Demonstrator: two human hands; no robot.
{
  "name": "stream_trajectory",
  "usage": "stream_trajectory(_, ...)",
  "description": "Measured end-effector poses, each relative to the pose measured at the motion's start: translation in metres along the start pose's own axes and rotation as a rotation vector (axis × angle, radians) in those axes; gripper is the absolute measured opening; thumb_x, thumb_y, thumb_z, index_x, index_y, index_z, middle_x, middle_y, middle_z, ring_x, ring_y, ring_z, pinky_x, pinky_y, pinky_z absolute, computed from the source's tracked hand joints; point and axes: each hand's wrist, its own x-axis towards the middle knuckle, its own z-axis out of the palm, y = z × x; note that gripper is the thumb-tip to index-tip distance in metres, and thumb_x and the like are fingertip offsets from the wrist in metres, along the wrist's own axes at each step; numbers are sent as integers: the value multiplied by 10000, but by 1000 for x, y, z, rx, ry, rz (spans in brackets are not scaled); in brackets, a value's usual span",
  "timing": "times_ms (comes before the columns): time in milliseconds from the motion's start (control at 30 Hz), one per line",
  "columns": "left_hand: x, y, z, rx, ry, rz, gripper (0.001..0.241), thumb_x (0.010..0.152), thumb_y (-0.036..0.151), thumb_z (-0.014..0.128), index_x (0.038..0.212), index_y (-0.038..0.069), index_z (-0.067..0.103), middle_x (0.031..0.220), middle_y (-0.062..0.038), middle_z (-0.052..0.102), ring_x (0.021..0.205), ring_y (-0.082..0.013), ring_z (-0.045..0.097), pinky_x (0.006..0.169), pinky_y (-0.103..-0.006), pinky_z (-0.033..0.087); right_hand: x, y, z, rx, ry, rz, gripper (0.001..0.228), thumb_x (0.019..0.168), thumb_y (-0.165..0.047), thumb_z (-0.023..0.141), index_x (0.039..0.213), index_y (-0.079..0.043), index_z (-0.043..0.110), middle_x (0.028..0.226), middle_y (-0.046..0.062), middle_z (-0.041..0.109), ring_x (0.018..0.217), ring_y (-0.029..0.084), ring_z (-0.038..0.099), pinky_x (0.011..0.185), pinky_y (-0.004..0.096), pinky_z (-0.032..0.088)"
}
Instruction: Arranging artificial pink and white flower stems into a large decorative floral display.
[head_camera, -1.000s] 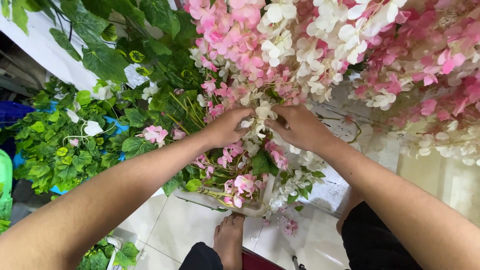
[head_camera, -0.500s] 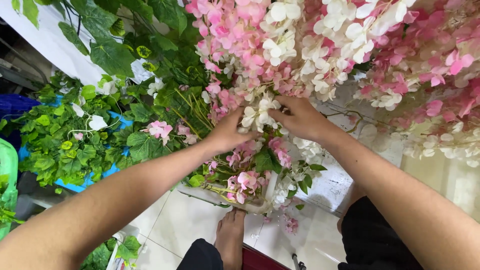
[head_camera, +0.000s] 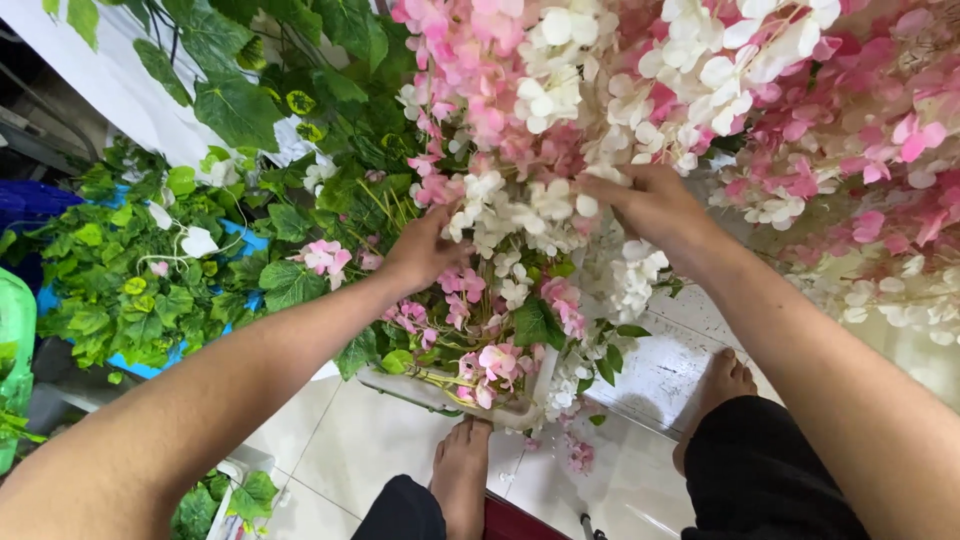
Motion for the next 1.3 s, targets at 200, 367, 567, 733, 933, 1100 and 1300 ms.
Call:
stream_trajectory(200,18,-17,7,-47,-115,-19,728,954,254,675,1554,111,290,1405,-233,570,1087,-383,705,858,-476,620,-10,1,-14,-305,-159,-107,402,969,-372,735,811,-3,724,546,99,512,508,230,535,514,326,428)
stream_trajectory(367,11,8,13,77,-13,108,776,898,307,749,1489,42,322,1380,-265,502,1241,-464,551,998,-562,483,-40,-22,-24,-601,-232,-11,638,913,-478,644,1310,20,680,1196,308,708,1215,468,640,995,529,503)
stream_trajectory(567,-11,61,33,258,246,431,812,905,383,770,1496,82,302,1447,-201,283,1324,-397,338,1069,-563,265,-37,2,-40,-601,-324,65,585,920,-525,607,1151,-9,756,1091,242,735,1124,425,676,941,511,515)
stream_trajectory(733,-19,96,69,48,28,645,819,834,397,806,1463,126,356,1367,-171,467,1258,-391,522,1047,-544,412,-45,7,-33,-413,-318,201,458,1029,-485,528,883,-84,694,734,67,591,769,235,643,644,359,462)
stream_trajectory(933,-2,109,99,-9,-403,191,635,985,354,551,1492,11,386,1353,-228,582,1259,-383,602,1003,-464,516,-83,-20,-30,-281,-342,359,1040,948,-785,260,1568,48,311,1641,286,268,1561,421,169,1256,575,138)
stream_trajectory(1100,4,100,118,135,-509,278,363,988,192,526,1299,43,638,1205,-222,703,1161,-430,657,938,-532,545,-52,56,-63,-410,-171,212,683,1011,-610,328,1320,-115,683,1202,142,730,1268,314,631,1115,480,434)
stream_trajectory(1300,-16,95,121,419,-730,317,421,945,255,571,1333,106,638,1185,-185,717,1127,-369,695,916,-492,573,-20,158,-80,-872,-343,184,761,993,-639,321,1303,-50,689,1275,297,686,1308,468,576,1143,530,427)
